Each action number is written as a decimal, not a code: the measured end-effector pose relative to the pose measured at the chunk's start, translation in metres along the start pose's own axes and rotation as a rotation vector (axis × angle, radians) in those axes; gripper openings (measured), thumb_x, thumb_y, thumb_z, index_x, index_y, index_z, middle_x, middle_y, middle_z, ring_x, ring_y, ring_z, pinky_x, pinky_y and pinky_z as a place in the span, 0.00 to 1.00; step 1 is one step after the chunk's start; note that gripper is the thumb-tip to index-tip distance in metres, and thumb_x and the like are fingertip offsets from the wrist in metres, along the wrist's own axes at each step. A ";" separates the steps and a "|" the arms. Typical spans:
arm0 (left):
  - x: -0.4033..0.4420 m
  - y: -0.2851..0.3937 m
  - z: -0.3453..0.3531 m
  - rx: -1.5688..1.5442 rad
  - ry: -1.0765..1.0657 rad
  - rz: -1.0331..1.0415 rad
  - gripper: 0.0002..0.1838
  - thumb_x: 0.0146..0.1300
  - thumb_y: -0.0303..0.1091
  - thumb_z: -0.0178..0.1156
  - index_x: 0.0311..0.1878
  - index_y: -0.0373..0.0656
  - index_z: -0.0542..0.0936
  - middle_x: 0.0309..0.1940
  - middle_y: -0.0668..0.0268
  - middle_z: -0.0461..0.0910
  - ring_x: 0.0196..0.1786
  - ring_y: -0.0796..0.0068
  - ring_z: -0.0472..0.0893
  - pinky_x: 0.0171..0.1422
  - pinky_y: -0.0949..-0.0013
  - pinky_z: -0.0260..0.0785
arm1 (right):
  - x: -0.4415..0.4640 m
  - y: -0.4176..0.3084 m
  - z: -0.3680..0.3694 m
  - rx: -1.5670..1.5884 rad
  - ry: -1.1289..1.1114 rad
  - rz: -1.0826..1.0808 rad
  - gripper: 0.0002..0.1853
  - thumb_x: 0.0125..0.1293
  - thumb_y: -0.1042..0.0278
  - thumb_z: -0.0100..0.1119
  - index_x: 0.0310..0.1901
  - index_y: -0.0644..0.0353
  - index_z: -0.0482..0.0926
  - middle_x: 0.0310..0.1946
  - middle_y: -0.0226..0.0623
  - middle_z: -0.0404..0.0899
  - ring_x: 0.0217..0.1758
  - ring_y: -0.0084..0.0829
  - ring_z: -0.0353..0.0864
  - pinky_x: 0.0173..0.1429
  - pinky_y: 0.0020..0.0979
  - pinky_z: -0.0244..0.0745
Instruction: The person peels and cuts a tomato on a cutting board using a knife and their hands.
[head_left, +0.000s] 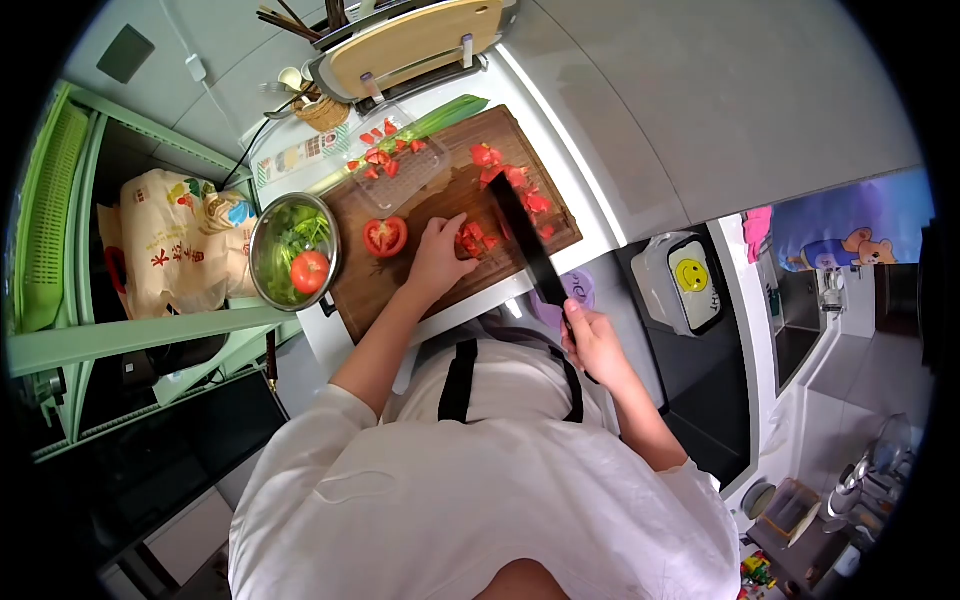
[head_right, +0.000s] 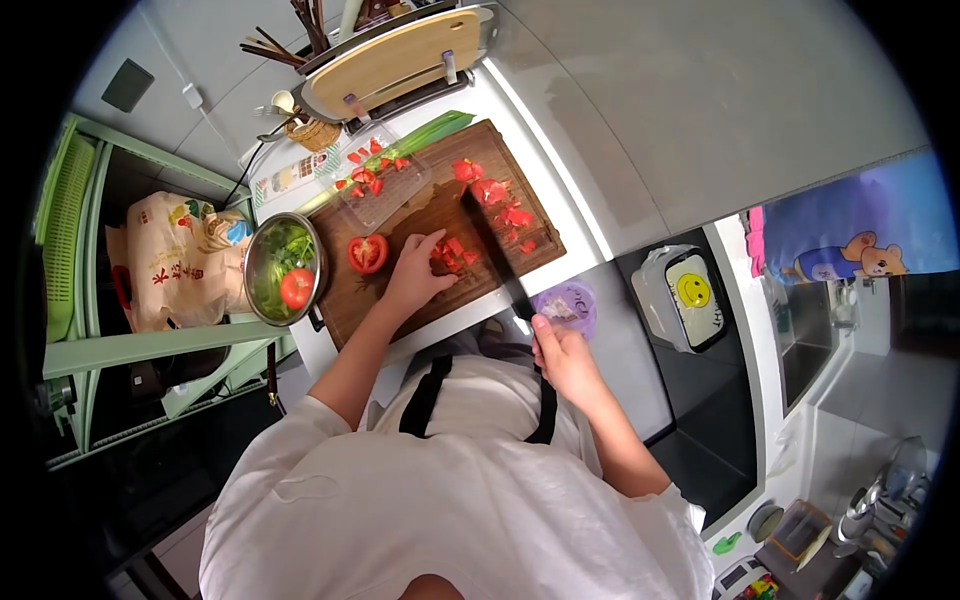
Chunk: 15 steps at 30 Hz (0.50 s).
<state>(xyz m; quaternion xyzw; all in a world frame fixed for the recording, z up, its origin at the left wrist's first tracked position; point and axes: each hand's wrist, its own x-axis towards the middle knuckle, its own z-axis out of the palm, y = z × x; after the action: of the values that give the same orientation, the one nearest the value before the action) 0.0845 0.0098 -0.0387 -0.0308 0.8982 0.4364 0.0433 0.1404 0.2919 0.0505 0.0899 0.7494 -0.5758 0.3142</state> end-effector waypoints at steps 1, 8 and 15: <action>0.003 -0.003 0.000 0.046 -0.010 0.032 0.40 0.44 0.29 0.74 0.66 0.41 0.73 0.52 0.54 0.69 0.52 0.55 0.75 0.58 0.61 0.73 | 0.002 0.010 0.004 -0.103 0.035 -0.070 0.30 0.77 0.42 0.45 0.26 0.62 0.74 0.16 0.29 0.69 0.16 0.22 0.68 0.22 0.27 0.62; 0.023 -0.008 -0.007 0.175 -0.146 0.084 0.40 0.42 0.27 0.75 0.64 0.43 0.75 0.48 0.55 0.68 0.51 0.56 0.74 0.58 0.63 0.71 | -0.005 0.008 0.013 -0.443 0.135 -0.117 0.32 0.76 0.45 0.48 0.25 0.69 0.77 0.17 0.46 0.75 0.23 0.41 0.77 0.34 0.40 0.71; 0.025 0.001 0.002 0.154 -0.133 0.043 0.34 0.40 0.27 0.74 0.56 0.42 0.78 0.49 0.52 0.70 0.51 0.50 0.77 0.57 0.57 0.73 | 0.003 0.009 0.023 -0.447 0.171 -0.078 0.33 0.75 0.44 0.47 0.29 0.73 0.79 0.24 0.64 0.78 0.35 0.65 0.79 0.42 0.52 0.73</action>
<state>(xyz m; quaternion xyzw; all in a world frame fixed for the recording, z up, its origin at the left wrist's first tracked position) 0.0598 0.0113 -0.0415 0.0209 0.9246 0.3680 0.0958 0.1507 0.2724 0.0383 0.0375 0.8850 -0.3977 0.2392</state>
